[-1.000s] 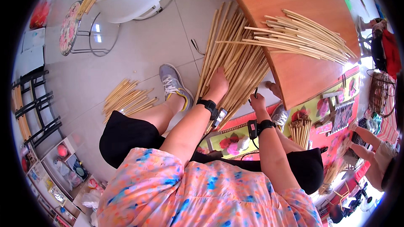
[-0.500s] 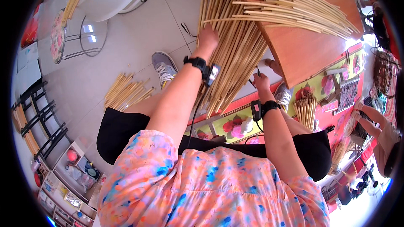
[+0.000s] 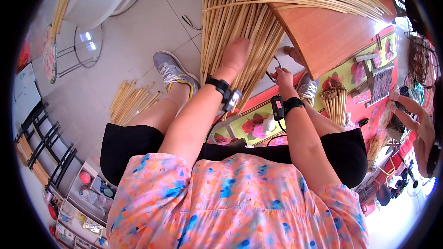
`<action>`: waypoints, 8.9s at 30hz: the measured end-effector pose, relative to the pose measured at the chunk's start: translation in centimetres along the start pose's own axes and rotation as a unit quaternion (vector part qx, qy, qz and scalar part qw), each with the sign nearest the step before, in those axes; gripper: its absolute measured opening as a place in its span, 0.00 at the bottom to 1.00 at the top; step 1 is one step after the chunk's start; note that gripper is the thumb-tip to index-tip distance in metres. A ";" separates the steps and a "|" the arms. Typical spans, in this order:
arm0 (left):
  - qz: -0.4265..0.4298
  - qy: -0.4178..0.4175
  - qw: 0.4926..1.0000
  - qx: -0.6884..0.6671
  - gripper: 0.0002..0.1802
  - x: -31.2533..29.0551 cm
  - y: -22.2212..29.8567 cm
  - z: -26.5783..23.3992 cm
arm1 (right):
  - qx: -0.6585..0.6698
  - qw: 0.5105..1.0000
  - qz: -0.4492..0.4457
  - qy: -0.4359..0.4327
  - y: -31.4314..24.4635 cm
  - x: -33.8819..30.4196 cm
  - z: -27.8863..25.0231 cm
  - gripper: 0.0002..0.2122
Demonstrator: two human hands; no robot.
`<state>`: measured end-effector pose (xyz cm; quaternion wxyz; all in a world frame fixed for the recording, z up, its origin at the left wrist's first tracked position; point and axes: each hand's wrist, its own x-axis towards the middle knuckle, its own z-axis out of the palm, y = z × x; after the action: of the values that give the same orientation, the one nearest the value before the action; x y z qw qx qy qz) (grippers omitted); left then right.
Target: The person bundles a stack of wooden sticks using a black plastic tie and then places them aside before arranging another set of sticks on a table.
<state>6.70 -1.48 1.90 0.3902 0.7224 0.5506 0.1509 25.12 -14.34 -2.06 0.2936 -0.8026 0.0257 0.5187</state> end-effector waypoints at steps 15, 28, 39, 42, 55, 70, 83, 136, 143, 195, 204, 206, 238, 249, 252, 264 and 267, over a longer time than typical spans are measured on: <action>-0.154 -0.149 0.958 -0.192 0.14 -0.7 3.0 5.8 | -0.069 0.961 -0.235 -0.124 -2.1 -1.5 0.2 0.12; 0.016 -0.072 0.995 0.069 0.33 -5.0 3.0 1.2 | 0.014 0.984 -0.172 -0.045 -1.3 -1.7 2.7 0.07; 0.066 -0.037 0.967 0.245 0.37 -4.9 1.7 3.2 | 0.022 0.982 -0.179 -0.058 -8.1 -7.9 5.3 0.09; 0.076 -0.054 0.978 0.187 0.34 -4.9 2.2 2.1 | -0.059 0.970 -0.225 -0.076 -9.4 -7.0 5.5 0.09; -0.316 0.254 0.914 0.032 0.20 3.6 -14.4 -6.4 | -0.075 0.993 0.086 0.011 3.1 0.1 -3.7 0.11; -0.227 0.272 0.749 -0.560 0.04 4.0 -11.6 -5.1 | -0.536 0.828 -0.096 0.133 4.8 2.9 -3.2 0.20; 0.160 0.121 0.980 -0.006 0.05 1.9 -3.5 -4.1 | -0.244 0.906 -0.335 0.080 -8.5 -9.5 8.2 0.12; -0.090 -0.426 0.871 -0.227 0.13 5.0 -5.1 -12.0 | -0.167 0.564 -0.745 -0.316 -13.2 -23.3 13.2 0.06; 0.058 -0.422 0.897 -0.121 0.07 5.2 -5.4 -12.0 | -0.099 0.859 -0.500 -0.035 -11.1 -12.2 13.3 0.05; 0.423 -0.341 0.837 0.070 0.09 6.7 0.0 -23.7 | 0.019 0.966 -0.246 0.079 -10.5 -1.1 16.3 0.18; 0.191 -0.461 0.860 0.104 0.14 5.2 0.9 -32.9 | -0.013 0.971 -0.218 -0.095 -5.8 -1.5 21.0 0.17; 0.143 -0.470 0.866 0.088 0.13 5.0 1.9 -34.6 | 0.014 0.977 -0.165 -0.132 -6.4 -3.3 21.1 0.17; 0.382 -0.181 0.905 0.039 0.07 2.7 -9.2 -16.1 | -0.005 0.964 -0.259 -0.055 -6.3 -5.2 20.7 0.17; 0.059 -0.073 0.974 -0.208 0.19 2.4 -10.2 -17.9 | 0.177 0.973 -0.114 -0.091 -7.4 -3.6 20.6 0.12; 0.105 -0.330 0.936 0.072 0.19 1.9 -9.9 -19.0 | 0.162 0.976 -0.108 -0.100 -7.1 -3.3 20.5 0.11; 0.262 -0.142 0.950 0.087 0.12 1.7 -11.3 -16.1 | 0.077 0.990 -0.098 -0.060 -8.2 -6.0 20.9 0.14; 0.153 -0.163 0.973 -0.048 0.11 1.8 -10.8 -16.6 | 0.032 0.987 -0.153 -0.050 -8.0 -5.9 20.1 0.14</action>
<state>-10.78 7.74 4.41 0.4811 0.7935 0.3544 0.1150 8.74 0.78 0.65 0.3953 -0.7603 -0.0955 0.5065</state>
